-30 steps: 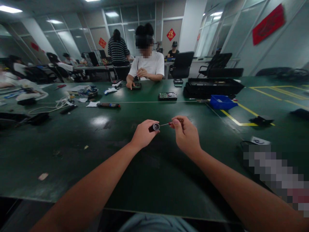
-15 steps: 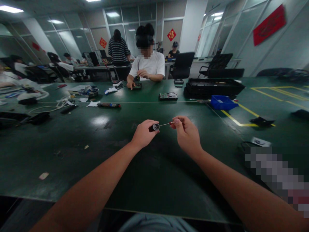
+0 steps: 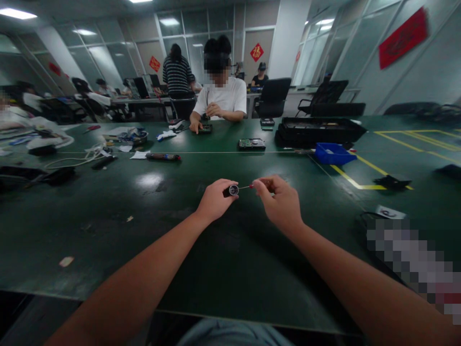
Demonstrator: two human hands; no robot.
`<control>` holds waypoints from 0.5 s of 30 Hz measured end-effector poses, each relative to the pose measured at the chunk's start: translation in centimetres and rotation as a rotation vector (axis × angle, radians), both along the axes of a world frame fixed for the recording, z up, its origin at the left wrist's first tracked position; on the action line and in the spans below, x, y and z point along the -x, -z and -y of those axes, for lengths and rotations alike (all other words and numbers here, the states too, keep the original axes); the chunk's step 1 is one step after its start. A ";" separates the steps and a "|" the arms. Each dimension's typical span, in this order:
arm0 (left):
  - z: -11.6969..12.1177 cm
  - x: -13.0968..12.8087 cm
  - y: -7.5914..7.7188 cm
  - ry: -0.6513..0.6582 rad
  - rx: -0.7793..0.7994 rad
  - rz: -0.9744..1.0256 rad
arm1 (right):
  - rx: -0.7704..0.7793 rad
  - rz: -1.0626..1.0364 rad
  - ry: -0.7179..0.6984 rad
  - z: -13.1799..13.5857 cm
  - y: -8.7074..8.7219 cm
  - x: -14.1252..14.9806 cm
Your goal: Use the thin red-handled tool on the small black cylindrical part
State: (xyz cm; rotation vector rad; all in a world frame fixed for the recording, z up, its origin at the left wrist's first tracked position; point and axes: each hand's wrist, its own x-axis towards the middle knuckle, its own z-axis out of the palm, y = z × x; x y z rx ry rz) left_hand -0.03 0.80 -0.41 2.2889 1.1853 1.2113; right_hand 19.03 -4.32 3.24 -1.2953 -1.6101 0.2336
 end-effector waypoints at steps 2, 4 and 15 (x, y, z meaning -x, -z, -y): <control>0.0 0.0 0.1 0.011 0.003 0.011 | -0.037 0.103 0.023 0.3 -0.2 0.0; -0.1 0.1 0.1 0.013 0.009 0.014 | -0.053 0.150 0.022 0.5 -0.1 0.0; -0.1 0.1 0.1 0.005 -0.003 0.020 | -0.065 0.205 -0.205 1.0 0.0 0.3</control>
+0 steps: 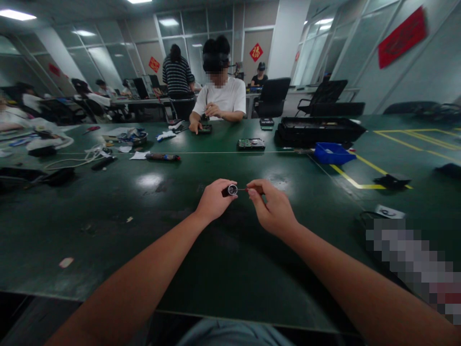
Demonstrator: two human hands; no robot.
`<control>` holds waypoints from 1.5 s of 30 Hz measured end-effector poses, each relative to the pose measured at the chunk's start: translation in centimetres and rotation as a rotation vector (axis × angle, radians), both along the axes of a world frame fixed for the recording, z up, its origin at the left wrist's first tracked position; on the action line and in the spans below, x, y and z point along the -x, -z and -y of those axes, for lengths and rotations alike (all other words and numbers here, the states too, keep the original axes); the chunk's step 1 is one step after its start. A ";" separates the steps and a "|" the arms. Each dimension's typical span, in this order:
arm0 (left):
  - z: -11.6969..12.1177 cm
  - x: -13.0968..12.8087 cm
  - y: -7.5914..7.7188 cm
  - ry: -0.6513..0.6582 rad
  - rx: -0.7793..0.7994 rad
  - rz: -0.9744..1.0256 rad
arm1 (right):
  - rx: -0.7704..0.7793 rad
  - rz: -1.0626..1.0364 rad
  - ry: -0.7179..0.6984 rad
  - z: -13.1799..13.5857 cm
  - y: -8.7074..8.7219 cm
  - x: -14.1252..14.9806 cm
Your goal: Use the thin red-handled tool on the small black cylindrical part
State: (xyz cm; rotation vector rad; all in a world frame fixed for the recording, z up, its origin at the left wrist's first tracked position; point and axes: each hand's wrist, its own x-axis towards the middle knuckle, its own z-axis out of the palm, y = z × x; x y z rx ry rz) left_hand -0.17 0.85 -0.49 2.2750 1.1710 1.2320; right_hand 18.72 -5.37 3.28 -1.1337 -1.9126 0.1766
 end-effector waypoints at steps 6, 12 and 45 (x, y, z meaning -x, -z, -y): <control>0.0 -0.1 0.0 0.028 0.009 -0.005 | 0.022 -0.042 0.040 -0.1 -0.1 0.1; -0.2 -0.1 0.3 -0.009 0.035 0.020 | 0.076 -0.268 0.056 -0.9 1.2 -0.2; -0.6 0.2 0.1 -0.007 0.010 -0.019 | 0.340 -0.870 0.061 -3.7 2.1 -1.2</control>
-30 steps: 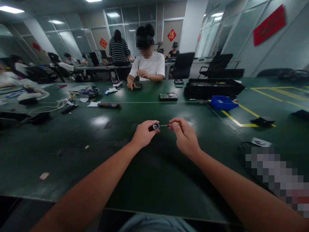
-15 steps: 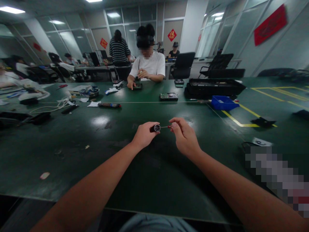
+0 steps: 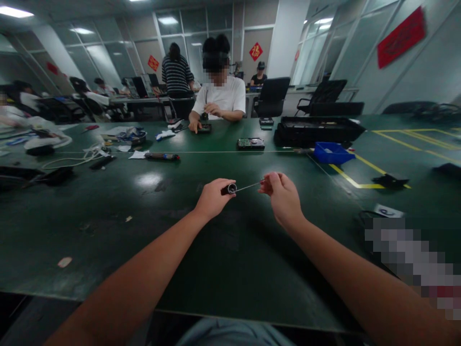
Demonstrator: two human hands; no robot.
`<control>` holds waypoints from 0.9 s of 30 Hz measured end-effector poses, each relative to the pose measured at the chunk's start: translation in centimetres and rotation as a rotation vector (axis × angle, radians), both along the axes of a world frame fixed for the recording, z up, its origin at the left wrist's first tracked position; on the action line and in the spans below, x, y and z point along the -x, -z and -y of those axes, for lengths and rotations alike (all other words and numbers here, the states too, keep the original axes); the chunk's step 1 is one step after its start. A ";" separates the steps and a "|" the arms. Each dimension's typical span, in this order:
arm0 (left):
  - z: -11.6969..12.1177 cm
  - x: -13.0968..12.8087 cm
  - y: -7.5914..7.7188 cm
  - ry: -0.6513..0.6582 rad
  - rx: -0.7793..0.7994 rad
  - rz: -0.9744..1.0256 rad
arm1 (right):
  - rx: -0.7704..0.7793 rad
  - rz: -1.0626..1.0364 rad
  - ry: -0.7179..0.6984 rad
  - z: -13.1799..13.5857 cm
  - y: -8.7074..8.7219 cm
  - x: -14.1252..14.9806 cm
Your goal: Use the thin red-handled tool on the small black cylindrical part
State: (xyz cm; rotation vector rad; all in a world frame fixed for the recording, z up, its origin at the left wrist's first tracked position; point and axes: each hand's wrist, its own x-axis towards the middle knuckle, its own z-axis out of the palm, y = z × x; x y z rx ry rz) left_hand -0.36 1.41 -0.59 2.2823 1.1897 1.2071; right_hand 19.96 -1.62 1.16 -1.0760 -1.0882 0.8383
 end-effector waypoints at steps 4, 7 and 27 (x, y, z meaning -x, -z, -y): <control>-0.1 0.1 0.3 -0.004 0.003 0.004 | -0.094 0.229 0.061 1.2 -0.6 0.5; 0.0 0.0 0.2 -0.002 0.009 0.000 | -0.151 0.337 0.082 2.0 -1.1 0.8; -0.2 0.0 0.6 0.022 0.043 -0.041 | -0.183 0.713 0.144 2.3 -1.8 0.3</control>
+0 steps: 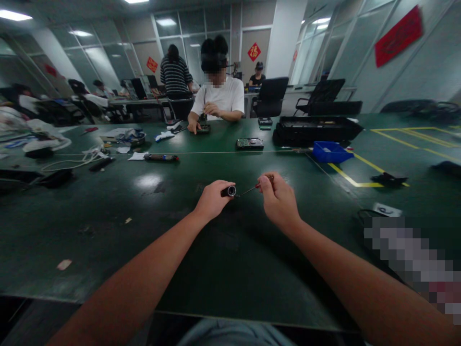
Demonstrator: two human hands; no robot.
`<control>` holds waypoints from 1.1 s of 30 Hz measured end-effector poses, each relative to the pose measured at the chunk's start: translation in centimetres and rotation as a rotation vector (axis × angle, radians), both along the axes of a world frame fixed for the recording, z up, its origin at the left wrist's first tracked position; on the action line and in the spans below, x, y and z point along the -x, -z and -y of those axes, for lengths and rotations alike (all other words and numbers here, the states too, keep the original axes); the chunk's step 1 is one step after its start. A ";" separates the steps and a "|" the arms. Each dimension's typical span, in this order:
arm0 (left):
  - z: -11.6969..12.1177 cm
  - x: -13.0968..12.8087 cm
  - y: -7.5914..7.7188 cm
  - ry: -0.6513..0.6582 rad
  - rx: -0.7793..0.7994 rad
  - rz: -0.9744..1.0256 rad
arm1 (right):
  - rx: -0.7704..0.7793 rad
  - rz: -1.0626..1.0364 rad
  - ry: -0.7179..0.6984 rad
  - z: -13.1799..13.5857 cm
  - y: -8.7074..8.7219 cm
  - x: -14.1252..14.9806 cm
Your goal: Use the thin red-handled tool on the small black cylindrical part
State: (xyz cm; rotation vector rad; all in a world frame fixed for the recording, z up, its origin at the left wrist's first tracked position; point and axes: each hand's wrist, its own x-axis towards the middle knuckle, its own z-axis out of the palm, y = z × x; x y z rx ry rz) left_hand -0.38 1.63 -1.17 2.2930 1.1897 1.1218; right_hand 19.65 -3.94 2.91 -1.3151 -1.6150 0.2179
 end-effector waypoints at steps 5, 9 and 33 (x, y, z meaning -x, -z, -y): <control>0.0 0.0 0.0 -0.018 0.007 0.029 | -0.038 0.131 0.024 0.0 -0.6 -0.1; 0.1 -0.1 0.0 -0.032 -0.001 0.027 | -0.054 0.252 0.031 -0.8 -0.1 -0.4; 0.1 -0.4 0.3 0.012 0.022 0.041 | 0.457 0.661 -0.303 -1.1 -0.2 0.0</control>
